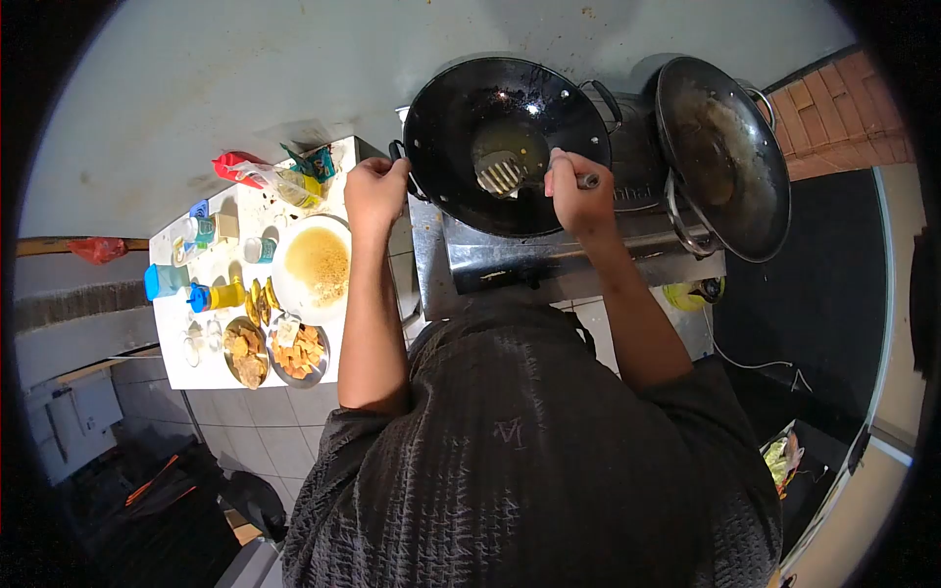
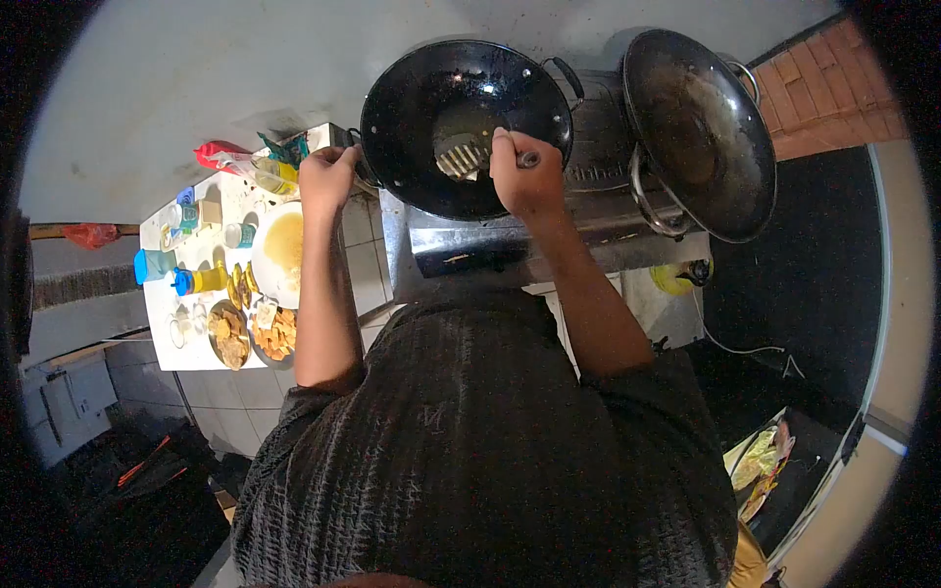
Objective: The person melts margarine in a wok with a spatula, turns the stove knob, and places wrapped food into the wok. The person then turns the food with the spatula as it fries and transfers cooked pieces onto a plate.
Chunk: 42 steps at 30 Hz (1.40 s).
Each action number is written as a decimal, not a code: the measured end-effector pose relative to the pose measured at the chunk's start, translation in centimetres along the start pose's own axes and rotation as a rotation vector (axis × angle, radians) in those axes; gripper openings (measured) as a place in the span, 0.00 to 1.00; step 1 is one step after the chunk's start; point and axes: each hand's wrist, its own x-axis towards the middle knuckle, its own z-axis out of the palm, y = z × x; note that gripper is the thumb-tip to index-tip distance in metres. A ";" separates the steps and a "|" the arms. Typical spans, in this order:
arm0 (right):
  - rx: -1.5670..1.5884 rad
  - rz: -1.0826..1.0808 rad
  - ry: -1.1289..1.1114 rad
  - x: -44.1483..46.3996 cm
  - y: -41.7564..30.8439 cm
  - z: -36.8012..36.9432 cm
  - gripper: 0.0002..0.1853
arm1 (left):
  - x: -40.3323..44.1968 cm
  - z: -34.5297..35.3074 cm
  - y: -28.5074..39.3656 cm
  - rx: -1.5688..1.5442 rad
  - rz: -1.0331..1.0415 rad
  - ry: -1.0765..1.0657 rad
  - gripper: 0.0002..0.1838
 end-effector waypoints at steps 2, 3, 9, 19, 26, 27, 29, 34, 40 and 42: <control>-0.079 -0.051 0.002 -0.2 0.2 -0.1 0.18 | 0.1 0.2 -0.4 0.022 0.009 0.006 0.19; -0.079 -0.051 0.000 -0.2 0.4 -0.1 0.18 | 0.2 0.2 -0.6 0.021 0.007 0.008 0.19; -0.284 -0.143 0.067 1.0 -0.2 -0.1 0.18 | 0.6 0.5 -1.1 0.033 0.058 -0.007 0.20; -0.188 -0.102 0.057 3.3 0.6 -1.6 0.21 | 0.5 0.2 -0.8 0.093 0.045 -0.022 0.21; -0.241 -0.145 0.032 3.4 0.8 -2.9 0.22 | 0.6 -0.1 -0.8 0.085 0.044 -0.034 0.21; -0.243 -0.143 0.032 3.4 1.1 -2.9 0.22 | 0.6 -0.2 -0.7 0.084 0.042 -0.036 0.21; -0.198 -0.133 0.100 3.8 1.7 -2.6 0.22 | 0.6 -0.4 -0.4 0.114 0.042 -0.053 0.21; -0.200 -0.104 0.080 4.2 2.3 -2.4 0.22 | 0.4 -0.4 -0.1 0.125 0.047 -0.032 0.21; -0.218 -0.077 0.048 3.2 2.0 -2.3 0.21 | 0.3 -0.3 -0.1 0.124 0.046 -0.030 0.21; -0.223 -0.093 0.043 2.8 2.0 -2.1 0.21 | 0.1 -0.4 -0.1 0.127 0.053 -0.023 0.21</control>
